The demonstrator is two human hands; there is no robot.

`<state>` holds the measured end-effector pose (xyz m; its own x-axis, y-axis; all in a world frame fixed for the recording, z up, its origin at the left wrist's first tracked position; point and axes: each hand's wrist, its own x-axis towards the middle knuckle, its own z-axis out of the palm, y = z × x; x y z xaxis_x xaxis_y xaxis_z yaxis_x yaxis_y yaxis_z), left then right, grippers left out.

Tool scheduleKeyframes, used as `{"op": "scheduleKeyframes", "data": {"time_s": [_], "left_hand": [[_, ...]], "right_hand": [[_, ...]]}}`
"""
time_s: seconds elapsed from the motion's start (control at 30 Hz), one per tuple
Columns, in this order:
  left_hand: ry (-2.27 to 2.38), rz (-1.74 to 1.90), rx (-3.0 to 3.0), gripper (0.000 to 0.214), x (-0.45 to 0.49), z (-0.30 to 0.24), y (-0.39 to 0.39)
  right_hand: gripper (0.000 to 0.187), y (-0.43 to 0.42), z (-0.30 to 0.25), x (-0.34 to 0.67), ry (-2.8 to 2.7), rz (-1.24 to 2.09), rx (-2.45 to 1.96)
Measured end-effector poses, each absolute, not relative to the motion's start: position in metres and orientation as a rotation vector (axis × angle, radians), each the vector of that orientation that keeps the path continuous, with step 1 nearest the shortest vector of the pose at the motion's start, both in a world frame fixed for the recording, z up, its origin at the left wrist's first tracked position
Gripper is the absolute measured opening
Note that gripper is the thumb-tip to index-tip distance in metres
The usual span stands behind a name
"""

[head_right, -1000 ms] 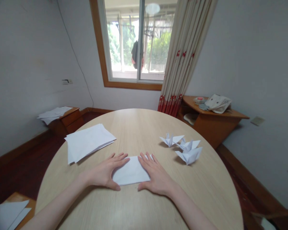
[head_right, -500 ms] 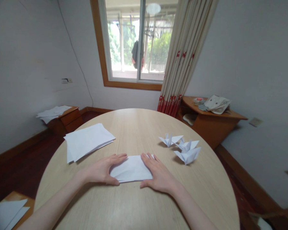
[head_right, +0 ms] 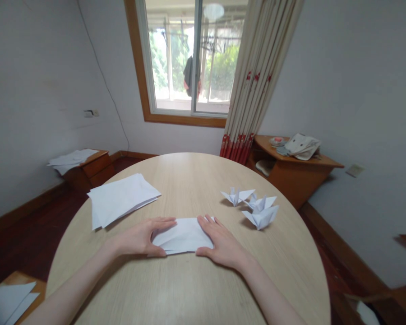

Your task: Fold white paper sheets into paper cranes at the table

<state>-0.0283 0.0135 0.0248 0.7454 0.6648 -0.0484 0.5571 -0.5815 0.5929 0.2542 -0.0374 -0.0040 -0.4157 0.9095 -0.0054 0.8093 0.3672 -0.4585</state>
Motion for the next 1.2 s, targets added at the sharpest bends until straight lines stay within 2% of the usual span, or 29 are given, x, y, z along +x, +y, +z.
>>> {"op": "scheduleKeyframes", "data": {"time_s": [0.1, 0.3, 0.37, 0.57, 0.73, 1.03, 1.1, 1.2], "left_hand": [[0.918, 0.233, 2.344, 0.079, -0.028, 0.027, 0.013], [0.9, 0.375, 2.357, 0.055, -0.028, 0.035, 0.009], [0.923, 0.416, 2.348, 0.052, -0.028, 0.035, 0.009], [0.975, 0.567, 2.309, 0.045, -0.028, 0.028, 0.01], [0.967, 0.733, 2.303, 0.041, -0.029, 0.024, 0.012], [1.029, 0.882, 2.377, 0.036, -0.03, 0.013, 0.018], [1.049, 0.899, 2.369, 0.036, -0.03, 0.011, 0.018], [1.071, 0.946, 2.344, 0.036, -0.029, 0.01, 0.019]], "right_hand": [[0.092, -0.037, -0.004, 0.254, -2.373, 0.591, -1.541], [0.093, -0.037, -0.008, 0.257, -2.351, 0.587, -1.45], [0.088, -0.037, -0.006, 0.257, -2.327, 0.578, -1.431], [0.057, -0.041, -0.001, 0.259, -2.225, 0.451, -1.397], [0.043, -0.04, -0.005, 0.263, -2.105, 0.265, -1.387], [0.039, -0.051, 0.011, 0.251, -2.049, -0.278, -1.081], [0.04, -0.057, 0.012, 0.243, -2.124, -0.286, -0.959], [0.04, -0.062, 0.012, 0.231, -2.319, -0.126, -0.826]]}}
